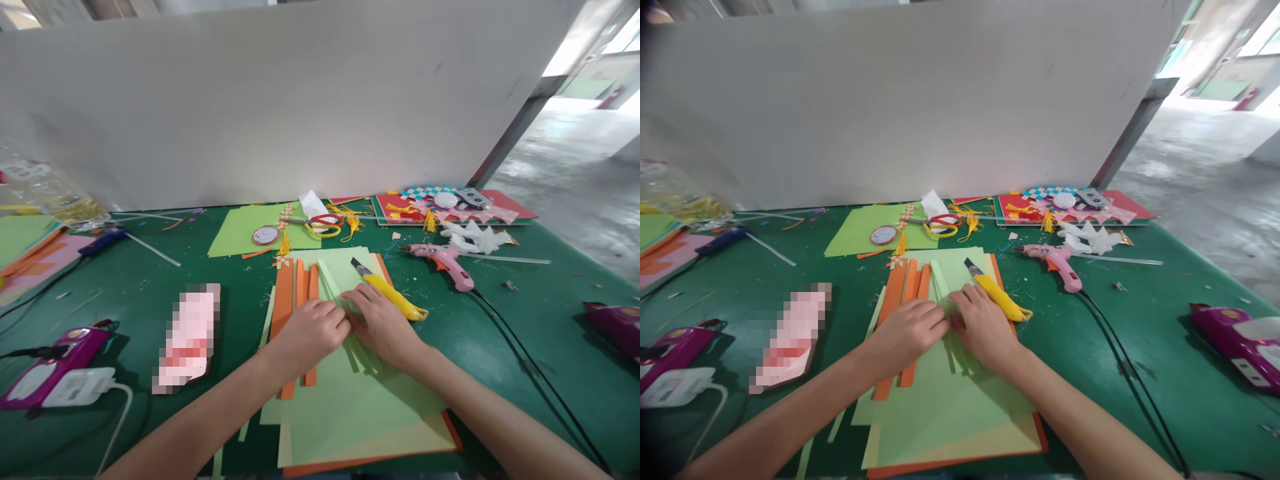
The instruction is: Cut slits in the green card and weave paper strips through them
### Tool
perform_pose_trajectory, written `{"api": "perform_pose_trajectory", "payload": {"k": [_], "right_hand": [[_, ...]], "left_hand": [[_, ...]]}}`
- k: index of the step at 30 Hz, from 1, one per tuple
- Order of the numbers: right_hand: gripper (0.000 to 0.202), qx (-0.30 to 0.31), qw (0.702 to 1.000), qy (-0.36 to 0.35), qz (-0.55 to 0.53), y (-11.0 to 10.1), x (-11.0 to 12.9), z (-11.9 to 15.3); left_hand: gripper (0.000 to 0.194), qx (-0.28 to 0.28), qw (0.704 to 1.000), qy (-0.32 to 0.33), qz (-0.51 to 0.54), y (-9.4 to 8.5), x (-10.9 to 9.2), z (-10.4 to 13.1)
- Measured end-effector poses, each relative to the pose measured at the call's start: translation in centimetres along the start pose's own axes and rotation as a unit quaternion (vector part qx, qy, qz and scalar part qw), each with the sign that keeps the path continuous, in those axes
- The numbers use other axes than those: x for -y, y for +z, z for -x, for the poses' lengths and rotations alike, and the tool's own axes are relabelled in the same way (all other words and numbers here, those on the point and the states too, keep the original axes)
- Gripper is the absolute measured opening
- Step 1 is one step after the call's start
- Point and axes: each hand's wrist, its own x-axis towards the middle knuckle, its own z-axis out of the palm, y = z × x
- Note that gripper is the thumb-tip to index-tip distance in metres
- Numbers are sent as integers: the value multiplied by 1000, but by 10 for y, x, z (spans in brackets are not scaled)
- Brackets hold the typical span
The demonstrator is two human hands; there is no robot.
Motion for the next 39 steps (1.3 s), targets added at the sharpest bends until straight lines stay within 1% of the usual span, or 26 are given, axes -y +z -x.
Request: {"api": "perform_pose_trajectory", "payload": {"k": [3,5,9,16,22,28,39], "right_hand": [[29,0,1000,11,-3,0,-1,-1],[27,-1,1000,20,-23,0,-3,-3],[27,-10,996,38,-79,-1,-6,-4],[27,-12,990,66,-128,-1,-8,-4],[30,-7,984,90,-151,-4,-7,-6],[39,-6,982,95,-162,-3,-9,-5],[35,-7,980,101,-173,-4,-12,-6]], "left_hand": [[23,-30,998,57,-17,3,3,1],[25,-44,994,90,-36,5,5,2],[24,-64,988,128,-65,12,7,3],[14,-121,981,131,-75,14,10,-2],[14,-110,982,137,-69,15,13,-3],[14,-113,982,137,-62,19,11,-3],[11,-122,981,144,-52,21,11,-8]]}}
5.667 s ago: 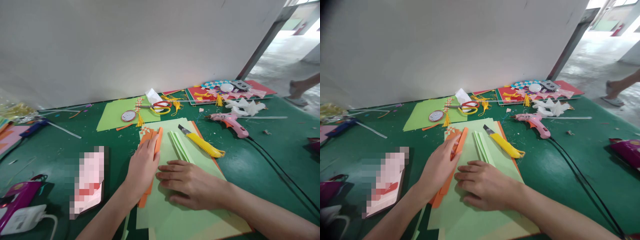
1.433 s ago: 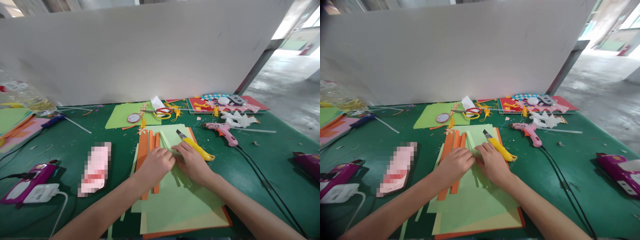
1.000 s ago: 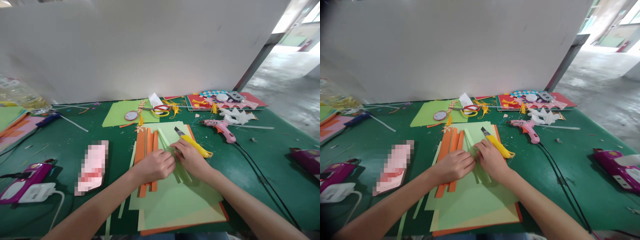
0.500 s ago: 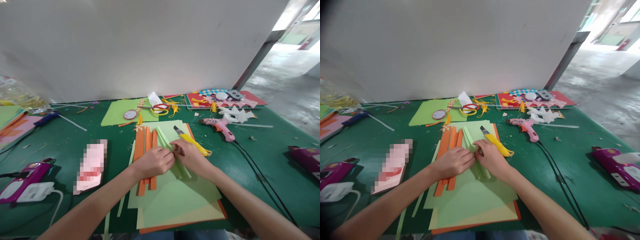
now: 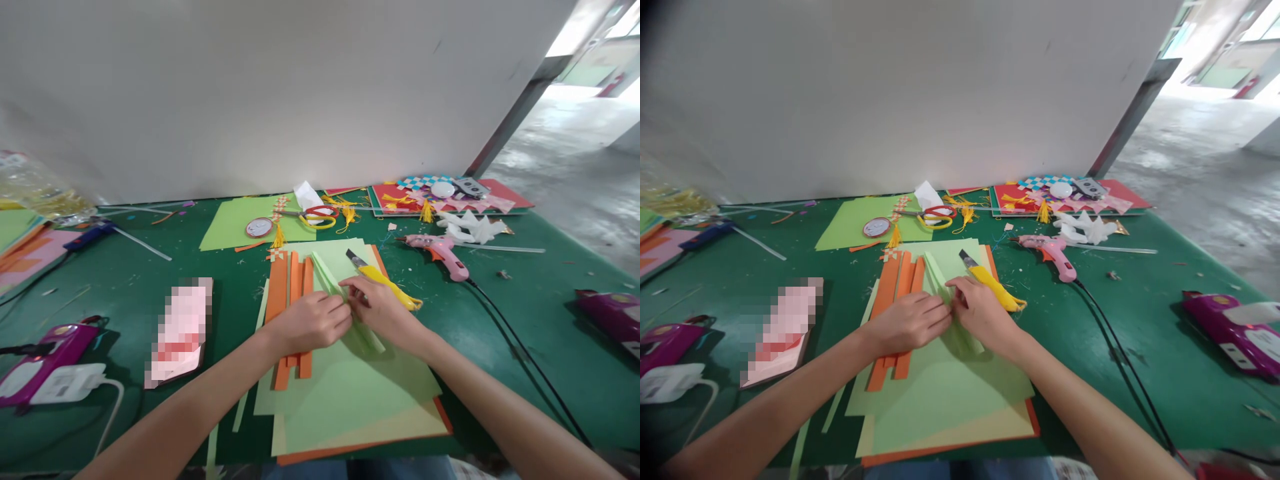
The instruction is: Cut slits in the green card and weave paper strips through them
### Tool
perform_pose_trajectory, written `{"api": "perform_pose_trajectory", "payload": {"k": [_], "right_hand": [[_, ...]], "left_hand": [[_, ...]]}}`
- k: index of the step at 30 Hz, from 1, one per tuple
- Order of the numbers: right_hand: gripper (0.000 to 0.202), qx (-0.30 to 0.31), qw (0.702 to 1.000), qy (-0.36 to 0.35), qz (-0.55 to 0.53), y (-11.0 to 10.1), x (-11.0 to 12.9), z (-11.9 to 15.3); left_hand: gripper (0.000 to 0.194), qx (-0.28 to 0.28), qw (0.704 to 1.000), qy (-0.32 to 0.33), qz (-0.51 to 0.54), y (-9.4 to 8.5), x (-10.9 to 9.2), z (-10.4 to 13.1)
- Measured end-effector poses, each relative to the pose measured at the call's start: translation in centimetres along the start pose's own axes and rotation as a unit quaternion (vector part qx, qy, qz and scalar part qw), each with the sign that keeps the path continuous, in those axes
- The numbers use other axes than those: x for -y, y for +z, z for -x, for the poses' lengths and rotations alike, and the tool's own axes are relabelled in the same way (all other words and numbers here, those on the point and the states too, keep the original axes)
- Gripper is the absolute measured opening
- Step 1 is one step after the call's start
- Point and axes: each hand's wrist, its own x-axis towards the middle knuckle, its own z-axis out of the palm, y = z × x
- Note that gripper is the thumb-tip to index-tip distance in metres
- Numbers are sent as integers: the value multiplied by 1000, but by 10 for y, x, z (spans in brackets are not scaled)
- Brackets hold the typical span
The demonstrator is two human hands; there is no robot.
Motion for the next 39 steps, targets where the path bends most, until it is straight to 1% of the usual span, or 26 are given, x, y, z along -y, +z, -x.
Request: {"api": "perform_pose_trajectory", "payload": {"k": [5,11,19,21,23,24,26,28,29,31,33,35,37,39], "right_hand": [[32,-8,1000,13,-6,0,-2,-1],[30,-12,999,32,-6,0,-5,-4],[31,-25,998,28,45,-2,-2,-1],[33,-29,998,21,61,-3,-1,0],[36,-35,996,15,74,-4,-1,0],[37,-39,996,15,81,-4,-1,0],[36,-47,994,18,93,-5,0,1],[36,-52,993,24,106,-4,1,2],[36,-54,992,28,111,-4,1,2],[36,-49,991,34,118,-2,4,3],[33,-23,994,41,102,0,7,4],[31,12,996,44,74,2,10,5],[28,28,997,36,62,3,12,5],[24,19,997,13,72,4,13,6]], "left_hand": [[14,7,1000,-8,-3,2,1,0],[18,-7,1000,-17,-13,3,-1,-1],[16,-16,1000,-5,-10,9,-1,-5],[15,-17,1000,-5,-12,4,0,-7],[14,-24,1000,-2,-15,-5,1,-7],[14,-38,999,-1,-18,-10,1,-6],[16,-52,998,-10,-18,-22,3,1],[17,-67,997,-24,-15,-30,5,14],[19,-66,997,-35,-15,-33,6,22],[23,-42,996,-77,1,-34,8,40],[29,-7,994,-101,42,-34,11,55],[37,50,987,-122,91,-35,13,64],[36,81,976,-158,124,-38,15,64],[33,82,971,-181,135,-41,17,54]]}}
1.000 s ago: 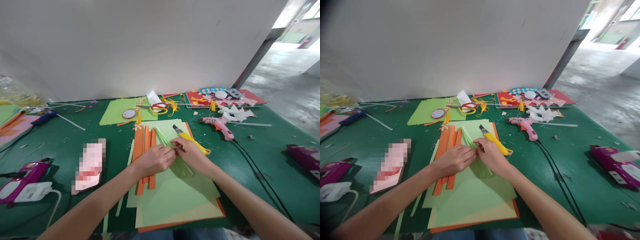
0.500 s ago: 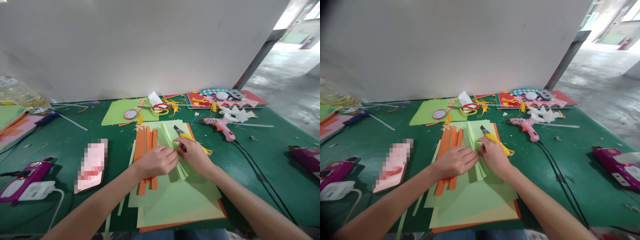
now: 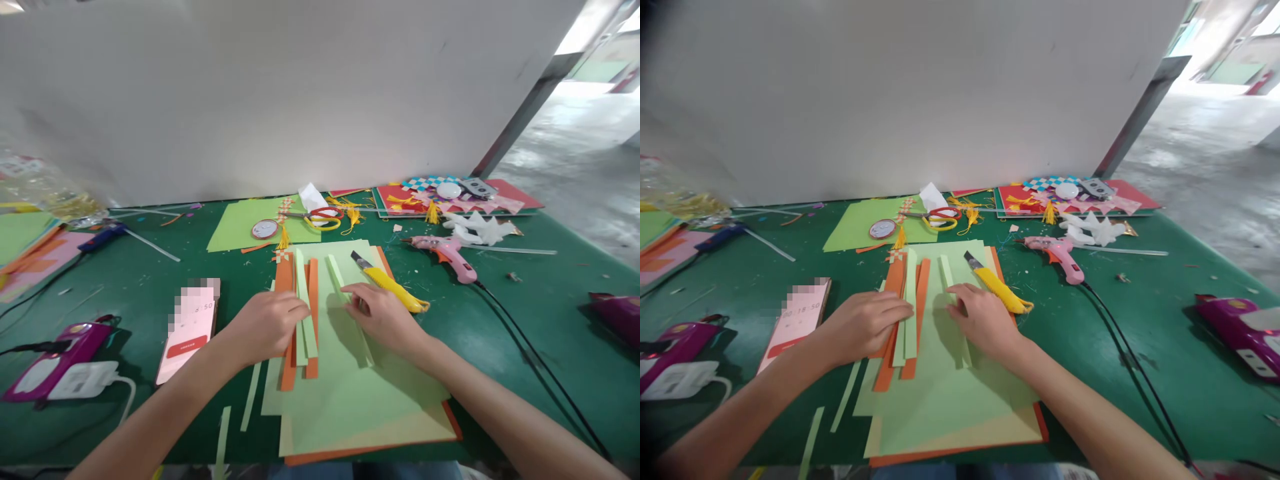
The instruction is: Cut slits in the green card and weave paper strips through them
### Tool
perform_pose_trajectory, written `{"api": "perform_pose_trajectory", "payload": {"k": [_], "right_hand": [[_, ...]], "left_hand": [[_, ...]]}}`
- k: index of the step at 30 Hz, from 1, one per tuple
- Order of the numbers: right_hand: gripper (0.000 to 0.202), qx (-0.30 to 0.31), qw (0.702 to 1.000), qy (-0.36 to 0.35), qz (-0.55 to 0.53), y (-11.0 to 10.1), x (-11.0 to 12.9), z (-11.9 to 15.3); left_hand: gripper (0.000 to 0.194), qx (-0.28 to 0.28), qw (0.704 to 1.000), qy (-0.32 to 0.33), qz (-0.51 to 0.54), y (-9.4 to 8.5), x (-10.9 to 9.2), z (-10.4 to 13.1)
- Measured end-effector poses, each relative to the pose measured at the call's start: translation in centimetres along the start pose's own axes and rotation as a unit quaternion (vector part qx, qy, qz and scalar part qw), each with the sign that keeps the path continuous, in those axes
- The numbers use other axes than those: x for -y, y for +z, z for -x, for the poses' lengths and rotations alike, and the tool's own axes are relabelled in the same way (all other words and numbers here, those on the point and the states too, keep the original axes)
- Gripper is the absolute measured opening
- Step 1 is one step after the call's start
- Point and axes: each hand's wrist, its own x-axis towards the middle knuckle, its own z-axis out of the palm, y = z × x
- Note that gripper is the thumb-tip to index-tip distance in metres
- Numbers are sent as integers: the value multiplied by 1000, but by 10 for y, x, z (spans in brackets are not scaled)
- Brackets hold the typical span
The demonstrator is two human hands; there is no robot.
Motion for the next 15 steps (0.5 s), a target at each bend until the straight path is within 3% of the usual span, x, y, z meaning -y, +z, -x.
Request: {"api": "perform_pose_trajectory", "payload": {"k": [4,8,11,15], "right_hand": [[18,-3,995,-90,37,1,-1,1],[12,-3,970,-185,157,5,-3,-1],[17,-17,959,-203,199,11,-5,-3],[24,-7,955,-187,228,15,-4,-9]], "left_hand": [[25,-30,999,10,-10,3,-10,-33],[25,-68,997,-18,-27,28,-16,-56],[26,-88,994,-49,-29,44,-20,-54],[25,-103,993,-56,-17,50,-28,-39]]}}
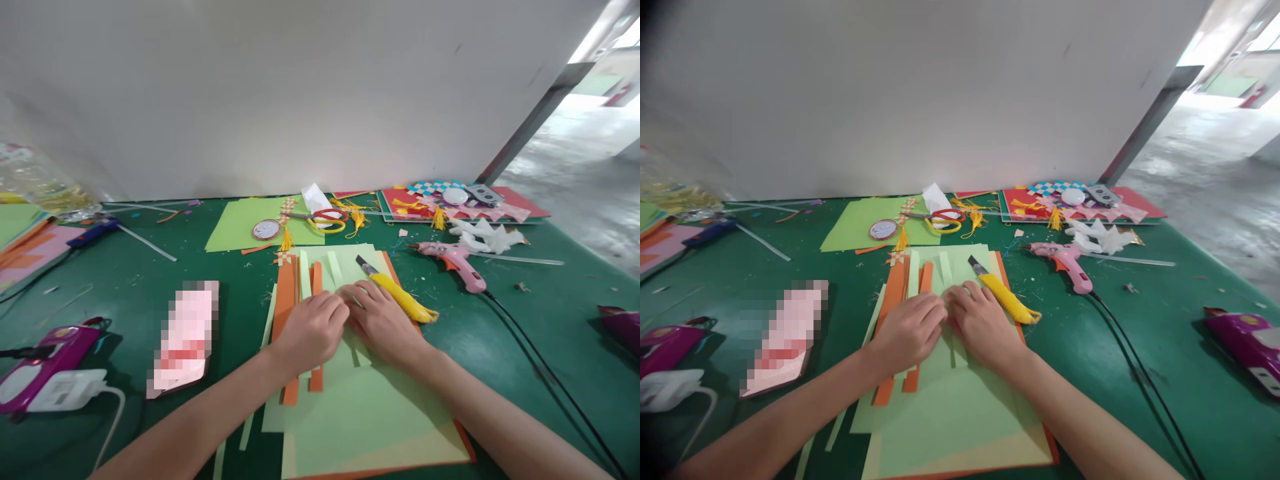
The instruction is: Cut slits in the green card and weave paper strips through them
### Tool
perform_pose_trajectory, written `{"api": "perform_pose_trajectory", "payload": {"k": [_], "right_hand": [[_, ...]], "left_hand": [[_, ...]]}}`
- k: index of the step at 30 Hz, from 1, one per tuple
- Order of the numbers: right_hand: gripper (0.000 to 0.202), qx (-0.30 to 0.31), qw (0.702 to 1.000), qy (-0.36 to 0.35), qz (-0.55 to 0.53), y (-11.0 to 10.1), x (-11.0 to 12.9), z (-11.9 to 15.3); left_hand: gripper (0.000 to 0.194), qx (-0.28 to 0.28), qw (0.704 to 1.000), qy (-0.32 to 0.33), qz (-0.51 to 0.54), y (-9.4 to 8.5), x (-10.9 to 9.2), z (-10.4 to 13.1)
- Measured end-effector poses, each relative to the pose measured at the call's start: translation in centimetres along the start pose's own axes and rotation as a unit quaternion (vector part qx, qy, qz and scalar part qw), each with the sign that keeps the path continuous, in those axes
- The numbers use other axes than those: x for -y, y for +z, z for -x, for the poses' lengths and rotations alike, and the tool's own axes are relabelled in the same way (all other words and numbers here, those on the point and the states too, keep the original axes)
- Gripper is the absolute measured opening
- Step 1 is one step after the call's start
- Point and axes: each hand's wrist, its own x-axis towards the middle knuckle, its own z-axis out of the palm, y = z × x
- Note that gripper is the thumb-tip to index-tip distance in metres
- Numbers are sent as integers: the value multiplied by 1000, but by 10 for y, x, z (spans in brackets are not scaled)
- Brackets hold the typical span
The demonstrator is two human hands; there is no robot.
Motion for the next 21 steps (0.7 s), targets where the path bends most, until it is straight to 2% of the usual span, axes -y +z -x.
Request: {"api": "perform_pose_trajectory", "payload": {"k": [6,11,16,21], "right_hand": [[33,50,998,14,17,-3,-4,-12],[31,63,997,-19,38,-5,-14,-22],[35,37,997,-52,49,4,-31,-35],[39,25,996,-51,61,18,-45,-51]], "left_hand": [[19,4,993,77,91,0,-3,9],[21,-1,990,88,109,5,-2,8],[21,-18,990,95,101,7,-1,10],[15,-31,986,138,87,4,-2,11]]}}
